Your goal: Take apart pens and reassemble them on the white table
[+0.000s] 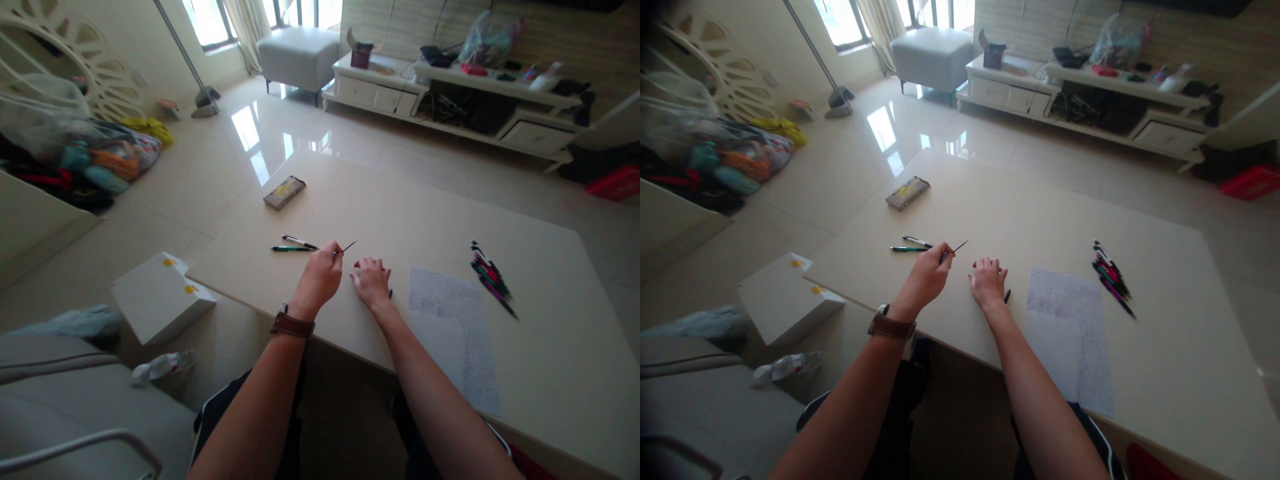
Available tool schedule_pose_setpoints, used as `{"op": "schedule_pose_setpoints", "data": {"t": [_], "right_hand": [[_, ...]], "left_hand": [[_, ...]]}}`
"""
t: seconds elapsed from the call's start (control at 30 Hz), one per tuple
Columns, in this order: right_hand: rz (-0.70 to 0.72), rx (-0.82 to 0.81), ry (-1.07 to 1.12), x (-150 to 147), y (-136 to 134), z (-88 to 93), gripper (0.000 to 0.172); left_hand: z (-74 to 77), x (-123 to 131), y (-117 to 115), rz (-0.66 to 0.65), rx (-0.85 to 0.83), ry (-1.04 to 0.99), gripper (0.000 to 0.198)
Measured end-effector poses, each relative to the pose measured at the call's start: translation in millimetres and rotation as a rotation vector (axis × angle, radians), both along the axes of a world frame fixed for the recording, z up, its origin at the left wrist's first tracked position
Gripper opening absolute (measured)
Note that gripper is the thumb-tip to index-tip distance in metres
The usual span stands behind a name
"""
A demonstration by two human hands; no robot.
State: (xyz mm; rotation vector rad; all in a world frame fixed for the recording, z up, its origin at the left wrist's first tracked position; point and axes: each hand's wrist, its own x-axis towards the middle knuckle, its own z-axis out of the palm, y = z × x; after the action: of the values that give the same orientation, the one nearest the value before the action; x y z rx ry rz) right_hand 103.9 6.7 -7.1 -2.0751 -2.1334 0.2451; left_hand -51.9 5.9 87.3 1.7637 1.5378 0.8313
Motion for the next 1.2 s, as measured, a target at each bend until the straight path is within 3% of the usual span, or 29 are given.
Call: {"op": "schedule_pose_setpoints", "data": {"t": [0.1, 0.23, 0.5, 0.57, 0.7, 0.83, 1.03, 1.2], "right_hand": [[0.014, -0.014, -0.022, 8, 0, 3.1, 0.021], [0.013, -0.067, -0.045, 13, 0, 2.8, 0.015], [0.035, -0.044, 0.037, -3, -3, 3.6, 0.012], [0.002, -0.025, 0.208, -4, -1, 7.7, 0.012], [-0.045, 0.048, 0.772, 11, 6, 21.3, 0.007], [-0.164, 0.096, 1.209, 34, 6, 38.9, 0.02], [-0.179, 0.093, 1.465, 56, -10, 61.4, 0.023], [-0.264, 0.018, 1.63, 61, -17, 69.1, 0.02]], "left_hand": [[-1.4, 5, -1, -0.008, 0.012, -0.003, 0.017], [-4.1, 10, -2, -0.026, 0.012, 0.0, 0.017], [-7.6, 12, 1, -0.055, -0.005, -0.015, 0.017], [-7.4, 12, 1, -0.068, -0.018, -0.016, 0.018], [-5.2, 12, 0, -0.083, -0.024, 0.005, 0.018], [-2.2, 17, -2, -0.099, -0.034, 0.013, 0.018], [2.7, 36, -9, -0.187, -0.035, -0.028, 0.018], [1.2, 45, -14, -0.249, -0.027, -0.028, 0.019]]}}
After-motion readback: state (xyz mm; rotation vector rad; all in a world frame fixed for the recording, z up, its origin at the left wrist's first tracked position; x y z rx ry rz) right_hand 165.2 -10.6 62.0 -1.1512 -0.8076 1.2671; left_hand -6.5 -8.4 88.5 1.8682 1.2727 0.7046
